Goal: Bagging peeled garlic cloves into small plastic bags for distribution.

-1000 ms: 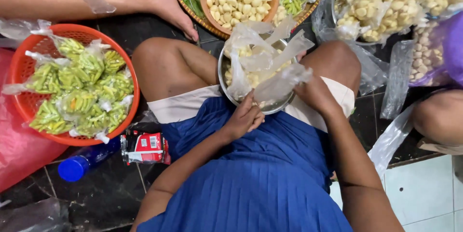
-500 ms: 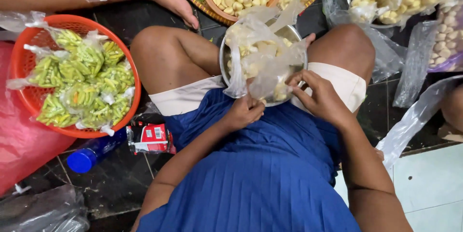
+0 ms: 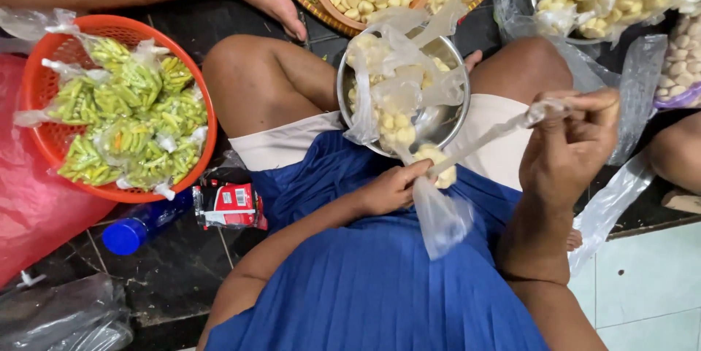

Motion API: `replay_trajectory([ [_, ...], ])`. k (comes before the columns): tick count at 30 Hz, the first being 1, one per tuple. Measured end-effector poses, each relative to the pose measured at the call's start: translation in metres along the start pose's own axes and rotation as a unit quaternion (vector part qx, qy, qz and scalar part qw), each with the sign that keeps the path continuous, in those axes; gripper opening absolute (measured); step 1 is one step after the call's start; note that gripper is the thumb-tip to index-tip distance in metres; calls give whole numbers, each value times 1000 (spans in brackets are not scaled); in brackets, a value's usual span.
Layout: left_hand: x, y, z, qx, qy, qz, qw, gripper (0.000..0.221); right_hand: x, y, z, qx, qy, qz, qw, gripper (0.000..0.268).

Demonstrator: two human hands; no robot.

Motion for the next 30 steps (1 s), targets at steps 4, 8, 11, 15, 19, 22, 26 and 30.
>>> replay_trajectory([
  [4,-32,0,8,-3,30,49,998,12,9,5,-5,4,-19,-34,999,25],
  [8,-92,6,38,64,-11,159,985,59,61,-1,-18,-159,-194,180,951,22],
  [11,-85,22,46,80,26,279,957,71,133,-10,-14,-280,-294,357,841,26],
  [15,-54,39,42,103,60,215,969,57,179,-25,7,-308,-344,431,775,26],
  [19,-79,20,14,161,146,310,926,47,188,-11,11,-255,-328,416,809,26],
  [22,-43,13,5,160,362,523,755,25,192,6,8,-214,-309,399,836,26],
  [26,-11,33,3,122,-134,175,968,33,193,39,19,-168,-297,363,867,29],
  [30,-26,37,-6,132,-178,206,953,31,155,59,22,-77,-298,181,934,30],
])
Point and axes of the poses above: each hand's wrist, its own z-axis away from the middle knuckle, its own y-axis out of the back of the hand, x = y × z, the point moved 5 cm from there along -z, towards the middle knuckle, and after that the axes turned 12 degrees about -z, right-handed, at the moved point
